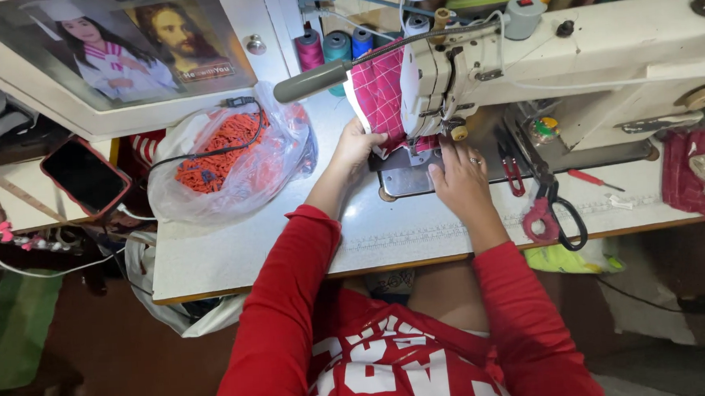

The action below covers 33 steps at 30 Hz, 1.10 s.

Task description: Sewing and folding a piece of red checkered fabric using an industrial sewing machine

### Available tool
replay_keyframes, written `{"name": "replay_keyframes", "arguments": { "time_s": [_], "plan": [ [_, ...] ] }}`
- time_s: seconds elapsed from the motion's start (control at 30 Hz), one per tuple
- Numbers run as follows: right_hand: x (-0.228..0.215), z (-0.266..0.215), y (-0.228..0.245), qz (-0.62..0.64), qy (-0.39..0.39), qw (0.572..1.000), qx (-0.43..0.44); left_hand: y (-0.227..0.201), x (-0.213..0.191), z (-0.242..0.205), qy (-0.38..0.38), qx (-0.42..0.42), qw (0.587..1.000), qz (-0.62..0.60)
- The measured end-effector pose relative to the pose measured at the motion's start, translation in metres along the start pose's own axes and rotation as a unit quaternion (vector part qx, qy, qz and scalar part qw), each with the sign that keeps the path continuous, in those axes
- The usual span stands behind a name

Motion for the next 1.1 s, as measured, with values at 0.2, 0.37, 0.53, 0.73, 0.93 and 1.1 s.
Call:
{"name": "replay_keyframes", "arguments": {
  "time_s": [0.2, 0.37, 0.53, 0.73, 0.93, 1.1],
  "plan": [
    [0.017, 0.001, -0.013, 0.004, -0.015, 1.0, -0.009, 0.014, -0.005, 0.01, -0.066, -0.002, 0.996, -0.067],
    [0.021, -0.002, -0.021, -0.011, -0.088, 0.995, -0.047, 0.019, -0.027, -0.002, -0.106, -0.023, 0.986, -0.125],
    [0.019, -0.01, -0.018, -0.029, -0.194, 0.976, -0.094, 0.009, -0.051, -0.044, -0.113, -0.055, 0.982, -0.143],
    [0.002, -0.02, -0.005, 0.003, -0.217, 0.972, -0.089, -0.027, -0.041, -0.072, -0.076, -0.095, 0.976, -0.18],
    [-0.104, -0.039, -0.026, 0.16, -0.378, 0.904, -0.121, -0.045, -0.051, -0.065, -0.081, -0.063, 0.982, -0.16],
    [-0.157, -0.013, -0.253, 0.526, -0.443, 0.619, 0.379, -0.073, -0.053, -0.068, -0.124, -0.051, 0.972, -0.191]
  ]
}}
Point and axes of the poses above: each hand's wrist, its own z-axis towards the middle knuckle, its own x-axis out of the palm, y = z × x, the point moved 2 cm from there along z, towards the middle knuckle, and after that the axes turned 2 degrees about -y, right-handed, at the moved point
